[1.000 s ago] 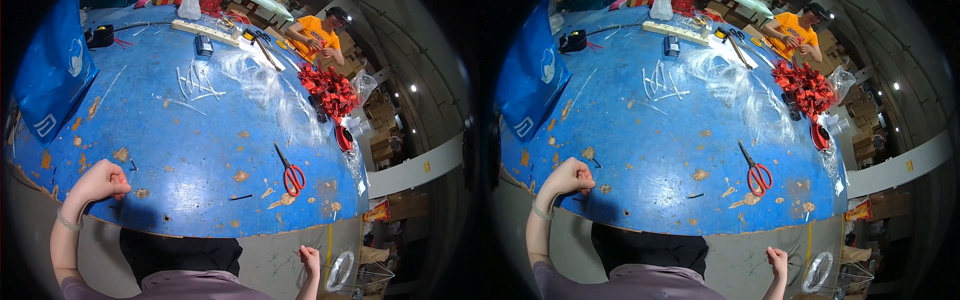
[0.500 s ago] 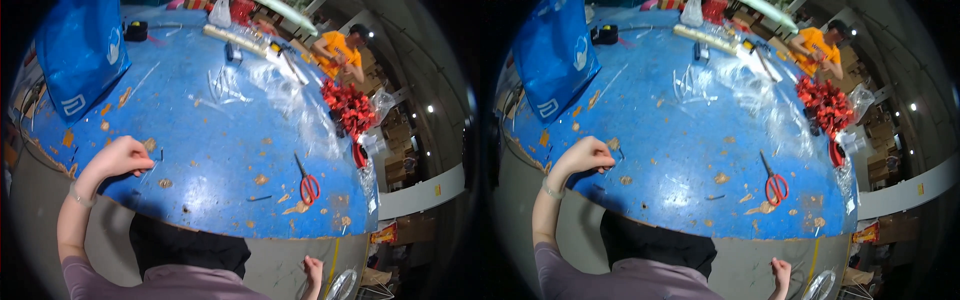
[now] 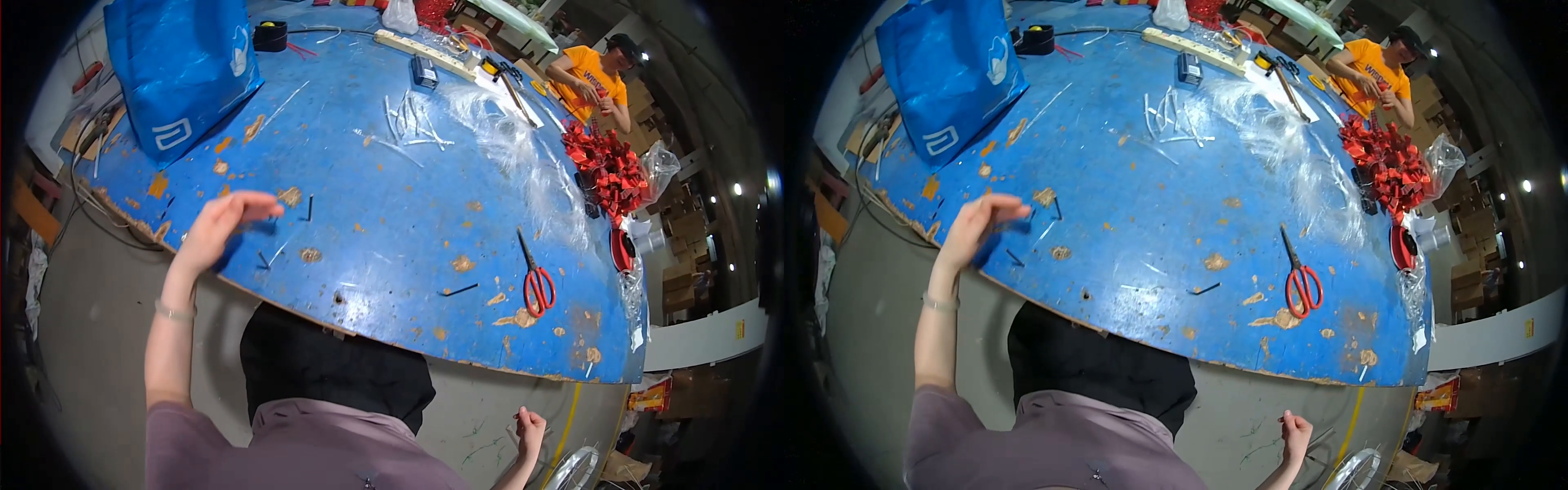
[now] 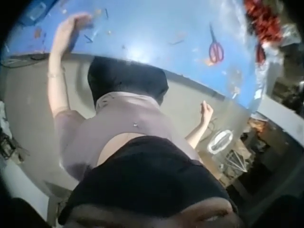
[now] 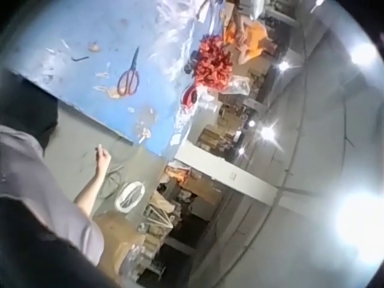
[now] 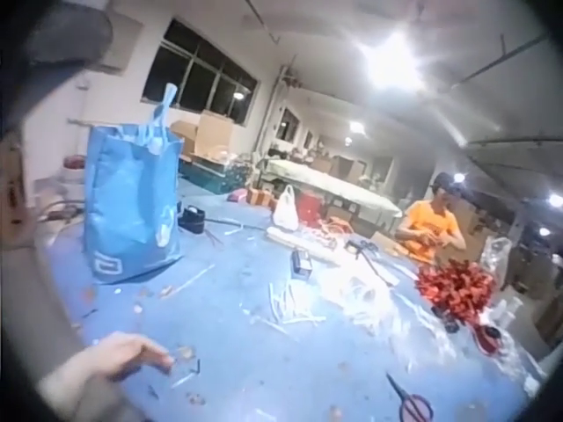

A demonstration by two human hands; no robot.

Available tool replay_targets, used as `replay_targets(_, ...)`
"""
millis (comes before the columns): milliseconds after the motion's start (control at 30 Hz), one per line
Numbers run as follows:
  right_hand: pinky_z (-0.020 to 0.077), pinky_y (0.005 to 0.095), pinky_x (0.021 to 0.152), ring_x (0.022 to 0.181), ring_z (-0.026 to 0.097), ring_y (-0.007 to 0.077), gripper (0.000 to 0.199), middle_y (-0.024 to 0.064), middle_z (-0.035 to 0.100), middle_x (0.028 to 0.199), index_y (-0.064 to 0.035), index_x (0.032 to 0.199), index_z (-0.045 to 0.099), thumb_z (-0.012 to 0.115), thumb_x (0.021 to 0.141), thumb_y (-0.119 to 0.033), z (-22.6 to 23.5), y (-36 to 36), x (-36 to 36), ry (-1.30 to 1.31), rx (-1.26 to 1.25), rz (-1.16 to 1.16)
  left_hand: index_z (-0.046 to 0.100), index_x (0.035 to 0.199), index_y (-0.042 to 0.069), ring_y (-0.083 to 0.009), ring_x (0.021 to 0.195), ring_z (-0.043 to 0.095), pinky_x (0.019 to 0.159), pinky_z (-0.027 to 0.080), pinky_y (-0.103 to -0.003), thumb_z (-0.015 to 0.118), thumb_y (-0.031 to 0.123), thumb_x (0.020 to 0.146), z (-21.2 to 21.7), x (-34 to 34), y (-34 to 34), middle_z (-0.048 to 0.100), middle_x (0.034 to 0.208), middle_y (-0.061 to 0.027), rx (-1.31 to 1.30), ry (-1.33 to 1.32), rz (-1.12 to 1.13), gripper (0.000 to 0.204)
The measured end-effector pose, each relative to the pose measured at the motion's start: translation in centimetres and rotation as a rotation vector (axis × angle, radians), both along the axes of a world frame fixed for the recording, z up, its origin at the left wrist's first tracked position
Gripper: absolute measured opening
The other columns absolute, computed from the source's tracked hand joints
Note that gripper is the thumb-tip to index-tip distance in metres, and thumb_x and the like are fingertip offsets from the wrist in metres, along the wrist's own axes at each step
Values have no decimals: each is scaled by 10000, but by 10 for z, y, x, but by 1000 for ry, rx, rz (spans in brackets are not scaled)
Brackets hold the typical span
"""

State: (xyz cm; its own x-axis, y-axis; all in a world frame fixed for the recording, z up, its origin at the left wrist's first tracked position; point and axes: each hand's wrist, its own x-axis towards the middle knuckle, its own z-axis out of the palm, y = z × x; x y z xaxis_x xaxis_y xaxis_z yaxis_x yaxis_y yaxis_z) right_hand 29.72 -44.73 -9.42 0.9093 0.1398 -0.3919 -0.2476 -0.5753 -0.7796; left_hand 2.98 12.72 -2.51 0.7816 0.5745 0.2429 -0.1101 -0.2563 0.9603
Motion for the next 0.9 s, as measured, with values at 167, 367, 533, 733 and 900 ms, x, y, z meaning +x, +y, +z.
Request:
replay_targets(167, 224, 195, 378, 402, 324, 31, 293, -50, 412, 458, -14, 628, 599, 609, 803, -249, -5, 4, 3, -16, -13, 25, 617, 818, -15, -101, 723, 571, 642, 441, -229, 611, 123, 772, -3, 13, 15, 620, 767, -67, 156, 411, -29, 146)
replay_targets(367, 231, 193, 383, 408, 330, 29, 291, -51, 416, 461, -27, 628, 605, 613, 799, -262, -13, 2, -3, -31, -12, 55, 619, 738, -14, -67, 520, 529, 485, 416, -208, 661, 146, 735, 13, 25, 20, 588, 612, -25, 228, 785, -243, 165)
replay_targets(533, 232, 192, 388, 413, 333, 24, 290, -56, 414, 464, -37, 624, 606, 610, 800, -268, -15, -3, -1, -45, -53, 104, 628, 730, 3, -75, 522, 550, 471, 426, -209, 651, 163, 746, 2, 21, 21, 598, 612, -24, 39, 835, -302, 162)
replay_targets(733, 181, 201, 388, 413, 271, 14, 301, -79, 353, 458, -50, 618, 588, 594, 816, -277, -17, -2, 0, -32, -65, 148, 616, 736, 25, -67, 553, 566, 483, 435, -202, 627, 182, 777, 13, 36, 16, 604, 636, -20, -14, 903, -343, 163)
replay_targets(900, 154, 195, 385, 411, 229, 9, 305, -81, 326, 464, -66, 619, 557, 574, 834, -282, -34, -9, 3, -27, -41, 81, 614, 813, 22, -92, 648, 594, 573, 471, -208, 616, 183, 789, 0, 39, 24, 625, 723, -35, 75, 951, -308, 162)
